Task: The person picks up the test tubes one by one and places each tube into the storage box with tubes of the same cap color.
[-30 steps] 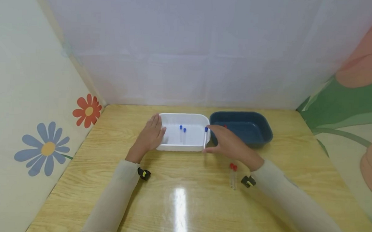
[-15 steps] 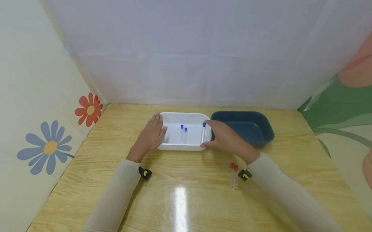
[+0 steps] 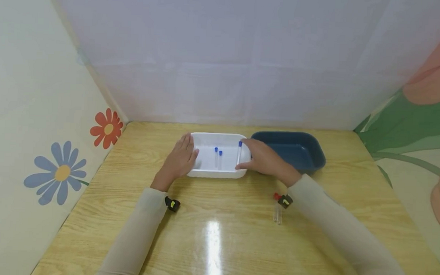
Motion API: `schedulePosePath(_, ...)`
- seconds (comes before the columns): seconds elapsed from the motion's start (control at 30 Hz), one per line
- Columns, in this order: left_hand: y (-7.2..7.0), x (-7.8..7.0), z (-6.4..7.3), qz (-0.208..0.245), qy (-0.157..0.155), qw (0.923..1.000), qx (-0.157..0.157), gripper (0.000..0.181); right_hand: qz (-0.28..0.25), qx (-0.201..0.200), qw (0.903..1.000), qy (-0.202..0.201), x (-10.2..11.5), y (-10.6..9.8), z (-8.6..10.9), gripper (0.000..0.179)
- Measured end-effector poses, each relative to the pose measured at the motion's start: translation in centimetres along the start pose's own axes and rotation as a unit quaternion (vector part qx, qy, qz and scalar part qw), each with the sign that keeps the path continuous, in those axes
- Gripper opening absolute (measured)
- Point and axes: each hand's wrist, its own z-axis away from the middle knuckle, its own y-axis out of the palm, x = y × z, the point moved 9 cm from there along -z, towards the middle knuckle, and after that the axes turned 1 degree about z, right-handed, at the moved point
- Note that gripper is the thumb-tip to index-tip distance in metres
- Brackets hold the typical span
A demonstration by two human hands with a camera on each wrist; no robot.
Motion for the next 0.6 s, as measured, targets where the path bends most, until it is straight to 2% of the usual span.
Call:
schedulePosePath(0.37, -0.3, -0.2, 0.0, -0.004, 0.001, 1.0, -0.004, 0.066, 0.001, 0.003, 0.9998, -0.022, 0.8, 0.2, -1.2, 0.095)
schedulePosePath(0.6, -0.1, 0.0, 0.0, -0.005, -0.004, 1.0, 0.006, 0.067, 0.013, 0.015, 0.9994, -0.029, 1.0, 0.9, -2.1, 0.094)
